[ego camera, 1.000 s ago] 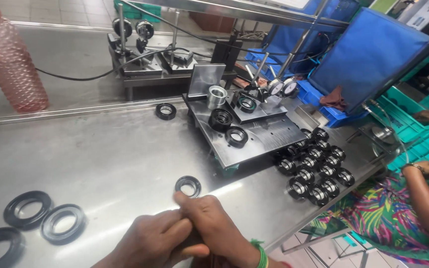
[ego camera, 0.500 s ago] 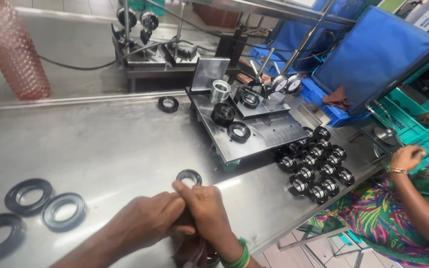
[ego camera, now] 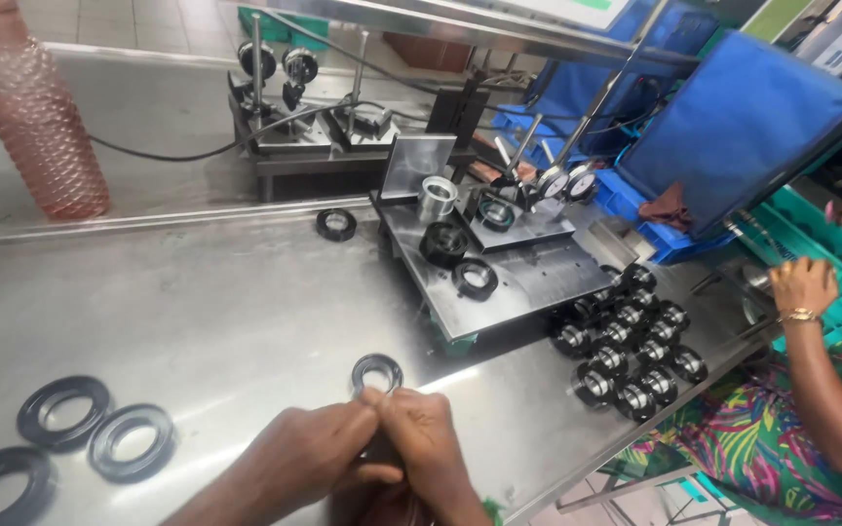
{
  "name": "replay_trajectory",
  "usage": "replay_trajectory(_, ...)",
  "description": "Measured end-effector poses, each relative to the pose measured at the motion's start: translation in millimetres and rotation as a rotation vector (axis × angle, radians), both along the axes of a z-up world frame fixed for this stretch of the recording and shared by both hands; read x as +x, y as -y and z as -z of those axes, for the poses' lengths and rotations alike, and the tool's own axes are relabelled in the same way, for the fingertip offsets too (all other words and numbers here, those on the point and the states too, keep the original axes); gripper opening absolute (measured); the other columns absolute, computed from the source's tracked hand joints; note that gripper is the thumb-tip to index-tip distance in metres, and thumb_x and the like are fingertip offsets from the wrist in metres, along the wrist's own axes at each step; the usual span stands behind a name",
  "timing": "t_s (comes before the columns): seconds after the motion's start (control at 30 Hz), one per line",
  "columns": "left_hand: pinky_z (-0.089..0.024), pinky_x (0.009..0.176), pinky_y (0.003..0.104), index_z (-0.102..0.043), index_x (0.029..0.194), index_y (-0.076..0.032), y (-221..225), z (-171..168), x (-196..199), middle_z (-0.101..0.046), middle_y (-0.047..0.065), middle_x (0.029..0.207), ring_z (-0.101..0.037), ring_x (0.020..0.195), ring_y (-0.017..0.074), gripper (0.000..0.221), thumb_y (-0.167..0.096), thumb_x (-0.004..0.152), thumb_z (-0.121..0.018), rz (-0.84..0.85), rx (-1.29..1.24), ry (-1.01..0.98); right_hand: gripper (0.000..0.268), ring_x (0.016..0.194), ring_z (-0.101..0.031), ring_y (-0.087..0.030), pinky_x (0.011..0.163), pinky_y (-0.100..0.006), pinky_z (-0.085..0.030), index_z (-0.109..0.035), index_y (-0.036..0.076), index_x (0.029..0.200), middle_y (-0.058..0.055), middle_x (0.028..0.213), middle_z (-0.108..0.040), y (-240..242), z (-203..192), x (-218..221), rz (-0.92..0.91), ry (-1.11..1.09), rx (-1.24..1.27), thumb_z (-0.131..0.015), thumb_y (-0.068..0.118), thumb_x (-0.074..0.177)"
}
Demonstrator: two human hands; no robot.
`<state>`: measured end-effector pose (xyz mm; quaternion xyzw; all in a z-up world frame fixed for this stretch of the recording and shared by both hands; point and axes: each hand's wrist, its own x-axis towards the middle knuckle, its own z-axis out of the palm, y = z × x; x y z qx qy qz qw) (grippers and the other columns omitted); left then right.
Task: Wiping and sorting black metal rings on an inspection table.
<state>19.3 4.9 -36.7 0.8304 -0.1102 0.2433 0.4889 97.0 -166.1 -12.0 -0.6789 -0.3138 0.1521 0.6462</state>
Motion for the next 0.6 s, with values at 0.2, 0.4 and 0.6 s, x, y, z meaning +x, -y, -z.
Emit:
replay_trajectory(0.2, -0.055, 0.055, 0.031, -0.057, 0.092, -0.007, 32, -28, -1, -0.066, 0.006, 0.077, -0.068, 0.062, 0.0196, 0.060, -0.066, 0.095, -0.061, 0.082, 0.110, -0.011, 0.039, 0.068, -0.063, -0.014, 0.061, -0.026, -0.051, -0.065, 0.001, 0.085, -0.007, 0.074, -0.064, 5, -4, -20, -0.066, -0.634, 0.481, -0.051, 0.029, 0.106)
replay_trajectory(0.4, -0.049, 0.060, 0.038, -0.056, 0.103, -0.001, 57, -13, 0, -0.060, 0.012, 0.079, -0.057, 0.071, 0.0260, 0.059, -0.059, 0.099, -0.059, -0.245, -0.727, 0.091, 0.037, 0.083, -0.058, -0.008, 0.074, -0.024, -0.049, -0.064, 0.005, 0.101, -0.002, 0.093, -0.061, 7, 11, -11, 0.530, -0.090, 0.555, -0.047, 0.035, 0.112)
replay_trajectory(0.6, -0.050, 0.054, 0.031, -0.053, 0.103, -0.002, 22, -28, 6, -0.059, 0.009, 0.083, -0.063, 0.070, 0.0206, 0.047, -0.047, 0.099, -0.066, -0.032, 0.562, 0.300, 0.060, 0.061, -0.040, -0.025, 0.053, -0.036, -0.030, -0.063, -0.013, 0.078, -0.018, 0.069, -0.048, 22, -8, 0, 0.238, -0.124, -0.094, -0.055, 0.037, 0.110)
